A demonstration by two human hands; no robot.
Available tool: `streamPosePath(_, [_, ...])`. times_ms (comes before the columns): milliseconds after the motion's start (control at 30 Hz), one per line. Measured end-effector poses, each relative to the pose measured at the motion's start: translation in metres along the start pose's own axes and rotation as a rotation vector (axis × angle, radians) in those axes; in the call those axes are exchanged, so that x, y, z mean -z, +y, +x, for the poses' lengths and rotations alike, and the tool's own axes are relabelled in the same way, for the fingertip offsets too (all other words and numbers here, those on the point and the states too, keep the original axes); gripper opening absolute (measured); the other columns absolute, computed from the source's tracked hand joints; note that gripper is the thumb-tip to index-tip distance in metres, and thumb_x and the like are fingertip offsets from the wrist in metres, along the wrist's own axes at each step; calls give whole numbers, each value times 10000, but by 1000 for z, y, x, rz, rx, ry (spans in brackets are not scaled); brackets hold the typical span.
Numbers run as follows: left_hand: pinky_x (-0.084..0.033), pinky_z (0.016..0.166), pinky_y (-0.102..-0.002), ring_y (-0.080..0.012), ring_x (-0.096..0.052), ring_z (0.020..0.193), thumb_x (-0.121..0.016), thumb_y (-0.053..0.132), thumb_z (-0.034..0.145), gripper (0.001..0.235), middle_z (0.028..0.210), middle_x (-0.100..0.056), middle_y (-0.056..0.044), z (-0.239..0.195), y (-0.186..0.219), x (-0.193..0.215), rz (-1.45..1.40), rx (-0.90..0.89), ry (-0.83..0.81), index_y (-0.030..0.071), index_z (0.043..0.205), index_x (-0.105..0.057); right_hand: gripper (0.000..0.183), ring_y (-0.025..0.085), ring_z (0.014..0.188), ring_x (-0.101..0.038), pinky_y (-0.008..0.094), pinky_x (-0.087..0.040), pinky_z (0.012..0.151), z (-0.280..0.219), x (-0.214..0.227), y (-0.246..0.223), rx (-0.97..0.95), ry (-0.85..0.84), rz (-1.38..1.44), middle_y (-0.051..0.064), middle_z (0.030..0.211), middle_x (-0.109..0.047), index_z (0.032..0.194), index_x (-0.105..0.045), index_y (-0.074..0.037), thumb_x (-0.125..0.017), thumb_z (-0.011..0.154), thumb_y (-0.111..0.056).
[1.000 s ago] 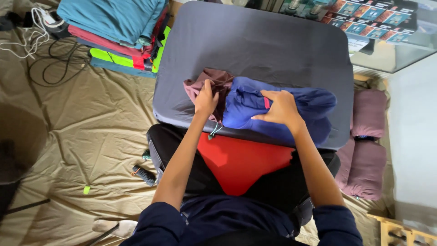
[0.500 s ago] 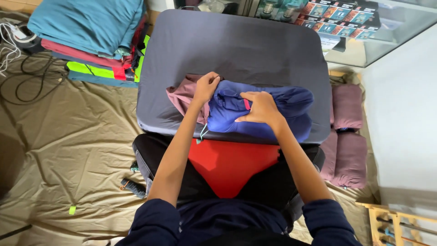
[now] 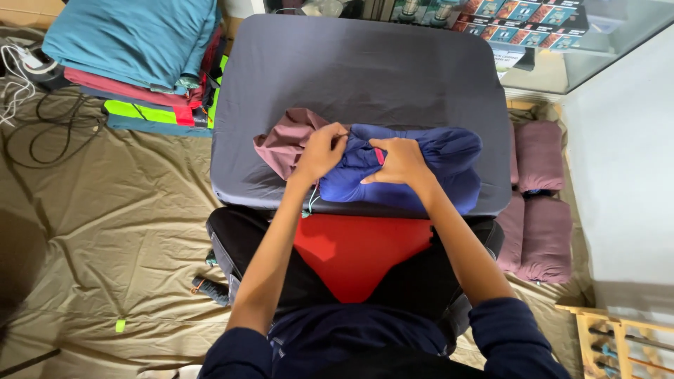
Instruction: The person folds a blue sleeping bag by rolling it up and then stuffing it into a matching blue storage sack.
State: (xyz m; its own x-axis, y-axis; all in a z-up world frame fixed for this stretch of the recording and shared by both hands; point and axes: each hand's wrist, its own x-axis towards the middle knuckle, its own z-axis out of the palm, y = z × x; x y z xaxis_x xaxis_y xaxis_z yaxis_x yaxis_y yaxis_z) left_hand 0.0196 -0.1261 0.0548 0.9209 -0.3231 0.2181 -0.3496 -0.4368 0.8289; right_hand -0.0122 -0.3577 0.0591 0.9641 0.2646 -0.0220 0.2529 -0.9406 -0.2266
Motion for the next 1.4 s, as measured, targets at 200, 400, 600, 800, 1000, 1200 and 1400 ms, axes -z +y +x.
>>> streamPosePath(200, [-581,825,-446,-343,-701,898,-655,43,854,167,905,-645,-89,-15,-12,-25,166,-60,175,130,996,-636,947,296,1075,-668,409,-553,827,-17,6,-17,171,228,-29,38,1112,-667,1169,-737,-182,-882,376,-679])
streamPosePath(400, [-568,748,-317,-226,-662,780,-661,59,847,176,839,-566,-6,-34,-16,-49,554,-174,457,192,953,-615,1175,302,1104,-525,418,-479,724,-33,10,-41,318,308,-119,55,1248,-495,1357,-593,-138,-820,380,-750])
streamPosePath(600, [-590,708,-371,-258,-685,807,-667,38,841,201,881,-585,-4,-39,-9,-46,424,-140,567,195,964,-644,917,232,910,-560,362,-496,641,-28,19,-47,367,479,-108,-48,1050,-579,1216,-710,-295,-841,430,-747])
streamPosePath(800, [-609,637,-464,-325,-713,778,-632,60,870,160,966,-613,-51,-55,-6,-27,413,9,656,158,994,-610,769,223,805,-571,353,-534,647,-23,12,-47,323,494,-95,-58,992,-556,1122,-750,-303,-866,462,-679])
streamPosePath(1000, [-568,761,-385,-290,-650,855,-717,72,900,109,968,-555,-48,-65,-10,0,566,-88,695,149,962,-671,734,223,803,-607,364,-553,651,-15,4,-42,281,477,-89,-67,981,-557,1109,-754,-326,-860,476,-682])
streamPosePath(1200, [-537,869,-375,-281,-688,908,-628,110,1005,42,900,-636,-31,-54,3,-18,68,-75,518,146,988,-641,700,255,813,-624,385,-554,664,-16,1,-41,234,463,-63,-37,917,-508,1068,-768,-288,-870,487,-663])
streamPosePath(1400, [-554,844,-413,-355,-692,880,-641,48,952,73,866,-631,-105,-53,17,-30,37,-182,391,100,1003,-634,655,225,840,-643,371,-555,664,-7,-6,-38,187,373,-98,-75,924,-500,998,-748,-307,-858,445,-640])
